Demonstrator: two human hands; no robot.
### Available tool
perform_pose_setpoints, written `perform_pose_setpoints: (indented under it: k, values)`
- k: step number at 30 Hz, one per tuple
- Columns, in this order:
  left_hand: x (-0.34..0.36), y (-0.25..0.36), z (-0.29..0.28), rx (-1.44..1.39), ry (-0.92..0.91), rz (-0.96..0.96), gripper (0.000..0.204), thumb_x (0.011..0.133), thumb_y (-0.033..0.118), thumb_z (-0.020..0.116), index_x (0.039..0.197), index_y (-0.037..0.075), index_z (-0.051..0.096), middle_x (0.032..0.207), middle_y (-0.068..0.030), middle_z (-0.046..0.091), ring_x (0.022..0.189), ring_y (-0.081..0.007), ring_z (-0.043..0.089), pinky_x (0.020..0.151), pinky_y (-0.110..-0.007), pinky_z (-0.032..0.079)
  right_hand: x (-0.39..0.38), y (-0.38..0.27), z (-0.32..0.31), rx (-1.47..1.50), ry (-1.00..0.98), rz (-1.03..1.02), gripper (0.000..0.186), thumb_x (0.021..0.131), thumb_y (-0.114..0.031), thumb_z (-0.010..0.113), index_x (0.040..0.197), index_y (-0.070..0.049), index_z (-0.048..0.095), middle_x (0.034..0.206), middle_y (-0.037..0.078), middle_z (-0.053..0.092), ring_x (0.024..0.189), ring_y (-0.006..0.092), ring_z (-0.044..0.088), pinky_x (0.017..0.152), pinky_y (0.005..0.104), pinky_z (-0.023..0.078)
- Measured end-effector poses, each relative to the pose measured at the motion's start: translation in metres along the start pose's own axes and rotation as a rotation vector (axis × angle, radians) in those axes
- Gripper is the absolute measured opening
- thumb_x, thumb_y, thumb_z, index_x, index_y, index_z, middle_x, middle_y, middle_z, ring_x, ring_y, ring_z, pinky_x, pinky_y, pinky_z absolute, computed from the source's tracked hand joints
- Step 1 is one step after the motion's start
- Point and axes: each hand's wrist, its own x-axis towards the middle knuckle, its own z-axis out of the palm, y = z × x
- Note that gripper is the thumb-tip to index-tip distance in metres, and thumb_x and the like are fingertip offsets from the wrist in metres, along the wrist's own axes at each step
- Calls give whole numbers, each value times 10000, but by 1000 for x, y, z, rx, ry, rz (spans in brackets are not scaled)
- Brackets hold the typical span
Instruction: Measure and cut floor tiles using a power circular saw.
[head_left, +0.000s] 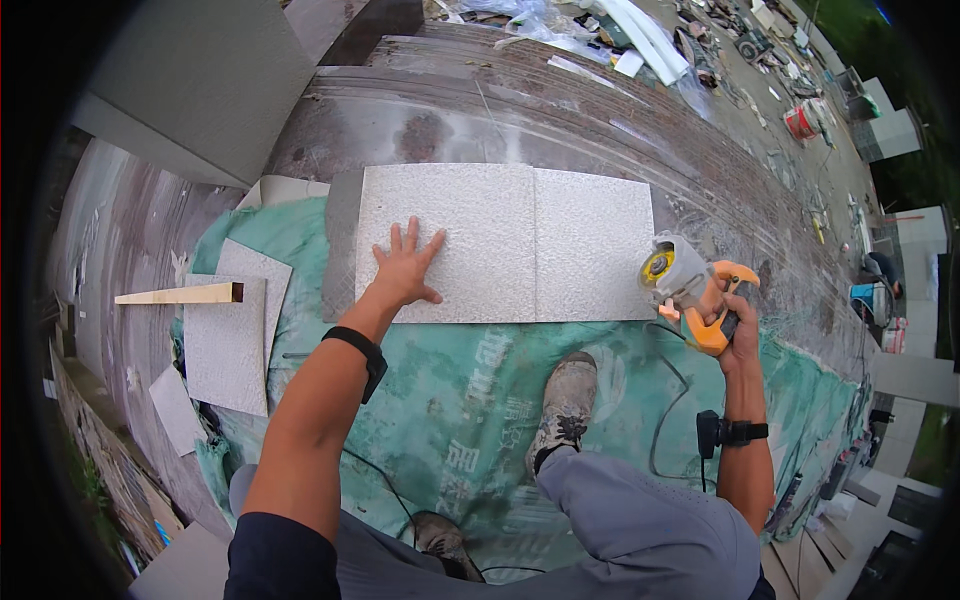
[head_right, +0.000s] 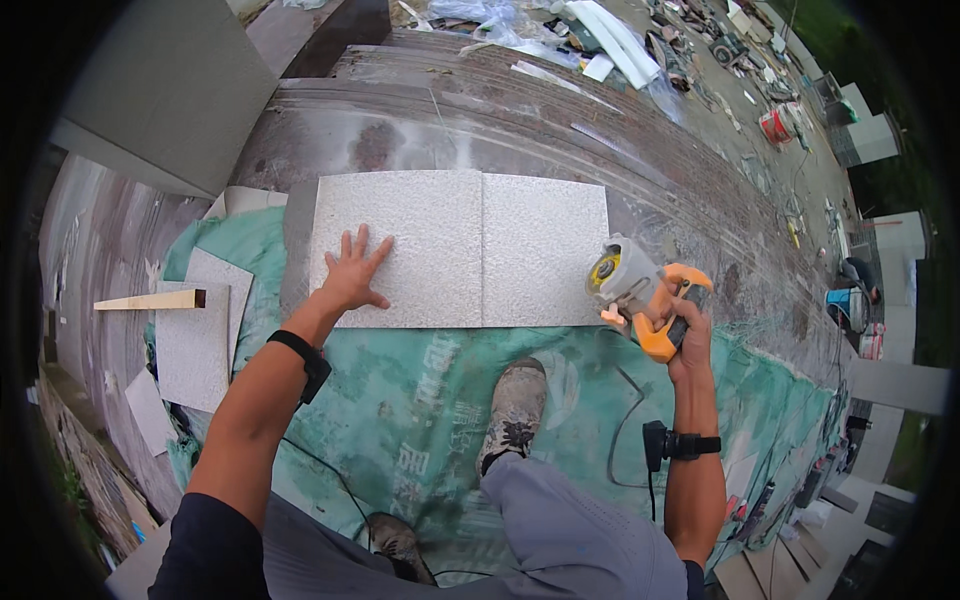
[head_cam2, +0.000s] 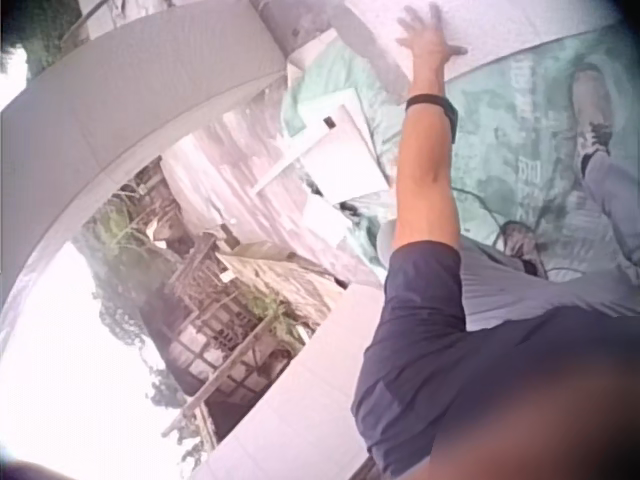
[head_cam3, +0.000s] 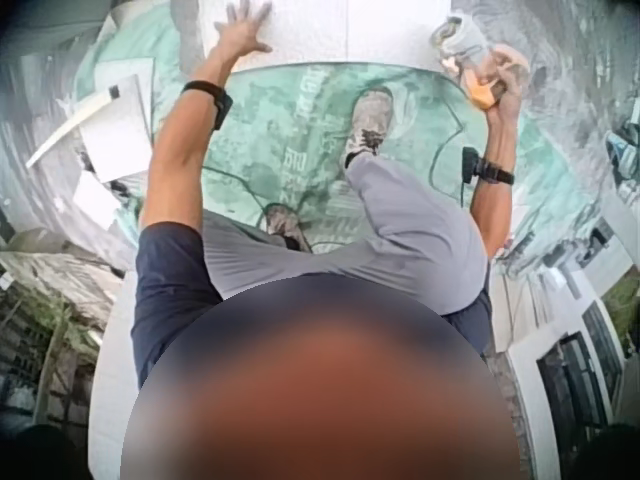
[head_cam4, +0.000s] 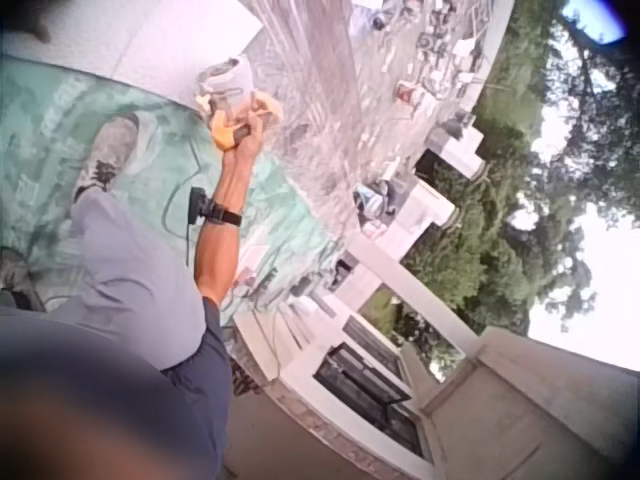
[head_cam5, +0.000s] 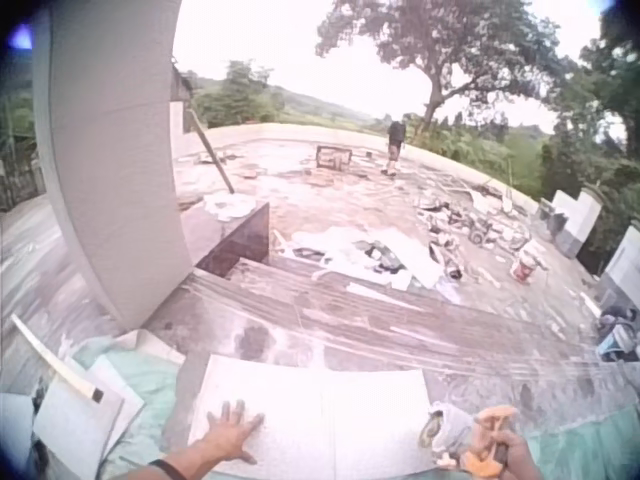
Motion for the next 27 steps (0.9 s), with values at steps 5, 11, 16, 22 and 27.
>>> perform_pose_setpoints:
  k: [5, 11, 16, 22, 27]
  values:
    - [-1, 0, -1, -13, 16, 7, 1272, 550, 400, 940, 1577, 350, 191, 1650, -208, 1, 1495, -495, 16, 1078, -767, 164, 13, -25, 73, 18, -210, -11, 299, 845, -101, 637, 1123, -8, 577, 772, 31, 604, 615, 126, 600, 576, 277, 507]
    - [-3, 2, -4, -30, 18, 5, 1278, 544, 387, 945, 1577, 337, 194, 1648, -216, 1, 1494, -493, 17, 1077, -769, 156, 57, 9, 154, -221, -163, -243, 176, 817, -85, 682, 967, -31, 607, 718, 8, 587, 520, 90, 538, 485, 259, 440]
    - [-5, 2, -5, -45, 22, 6, 1261, 549, 359, 945, 1573, 320, 210, 1645, -222, 10, 1491, -498, 19, 1076, -771, 156, 99, 24, 194, -237, -176, -307, 152, 821, -74, 659, 956, -39, 599, 684, 14, 579, 510, 102, 537, 501, 259, 438]
    - [-4, 0, -3, -66, 33, 21, 1253, 559, 357, 940, 1575, 310, 208, 1641, -234, 2, 1487, -510, 15, 1067, -779, 156, 125, 43, 214, -227, -96, -323, 137, 772, -42, 648, 899, -16, 606, 658, 12, 578, 480, 89, 514, 470, 252, 399]
    - [-2, 0, -2, -62, 28, 27, 1246, 567, 359, 936, 1576, 308, 206, 1640, -236, -10, 1484, -519, 4, 1066, -782, 151, 139, 44, 222, -212, -109, -324, 62, 754, -30, 632, 801, -30, 591, 609, 11, 564, 471, 98, 516, 470, 265, 411]
